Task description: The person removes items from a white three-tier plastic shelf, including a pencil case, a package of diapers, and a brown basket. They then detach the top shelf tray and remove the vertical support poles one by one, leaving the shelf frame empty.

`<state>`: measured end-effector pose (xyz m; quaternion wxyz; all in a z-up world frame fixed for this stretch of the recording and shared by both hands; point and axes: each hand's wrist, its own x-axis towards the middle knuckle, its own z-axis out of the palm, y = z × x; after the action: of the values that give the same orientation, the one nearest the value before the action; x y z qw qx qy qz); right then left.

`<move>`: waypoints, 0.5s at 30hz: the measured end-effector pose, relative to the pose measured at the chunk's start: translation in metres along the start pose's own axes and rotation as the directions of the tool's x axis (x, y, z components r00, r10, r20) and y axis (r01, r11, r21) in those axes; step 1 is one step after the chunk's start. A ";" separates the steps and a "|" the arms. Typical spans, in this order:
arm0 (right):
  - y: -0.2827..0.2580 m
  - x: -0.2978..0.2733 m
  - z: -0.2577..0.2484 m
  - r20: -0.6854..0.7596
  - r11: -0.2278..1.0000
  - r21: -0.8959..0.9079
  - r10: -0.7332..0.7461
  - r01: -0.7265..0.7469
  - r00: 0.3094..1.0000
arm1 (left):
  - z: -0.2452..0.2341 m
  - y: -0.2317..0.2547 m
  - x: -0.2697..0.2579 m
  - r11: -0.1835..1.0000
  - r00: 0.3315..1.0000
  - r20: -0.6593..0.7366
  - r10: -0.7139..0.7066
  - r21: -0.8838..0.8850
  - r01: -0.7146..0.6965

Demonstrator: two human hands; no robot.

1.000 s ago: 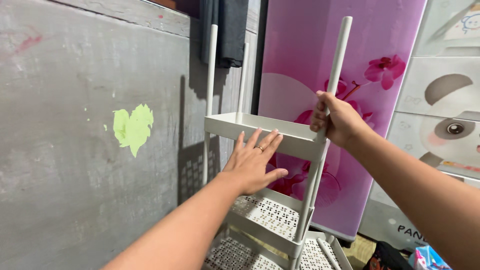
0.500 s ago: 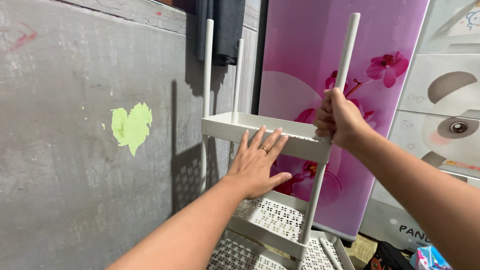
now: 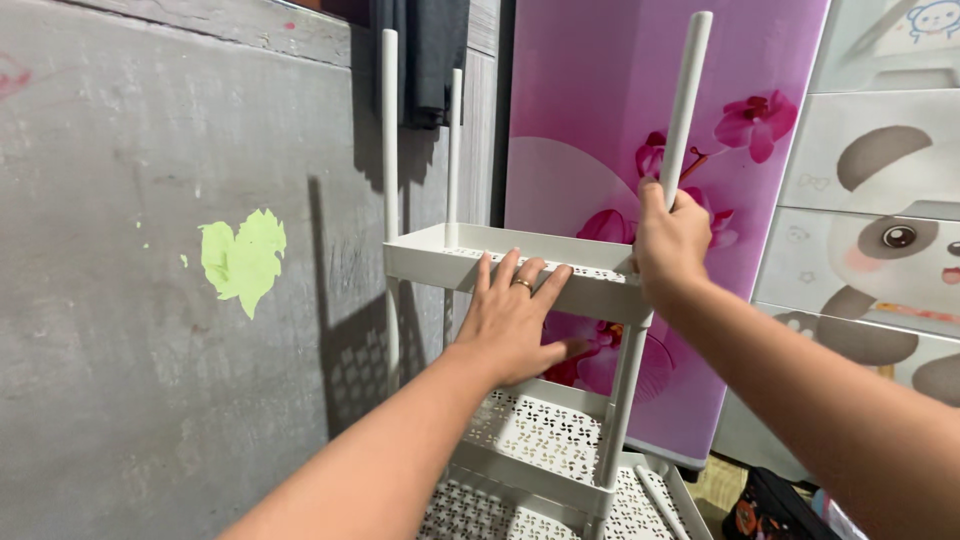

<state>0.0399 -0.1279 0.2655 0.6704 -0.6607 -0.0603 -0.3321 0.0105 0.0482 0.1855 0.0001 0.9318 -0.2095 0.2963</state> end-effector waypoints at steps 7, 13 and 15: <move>0.009 0.028 -0.020 0.555 0.933 0.237 0.099 -0.271 0.826 | -0.002 -0.003 -0.005 0.999 1.000 -0.006 -0.020 -0.027 0.019; 0.009 0.034 -0.026 0.548 0.918 0.199 0.185 -0.343 0.815 | 0.000 -0.001 -0.002 0.999 0.999 -0.005 -0.035 -0.007 0.035; 0.006 0.024 -0.012 0.270 0.965 0.100 0.209 -0.243 0.940 | -0.002 -0.001 -0.001 0.999 0.999 -0.013 -0.033 0.024 0.033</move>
<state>0.0573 -0.1485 0.2711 0.7328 -0.6550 -0.0919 -0.1597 0.0092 0.0495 0.1863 -0.0052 0.9332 -0.1905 0.3046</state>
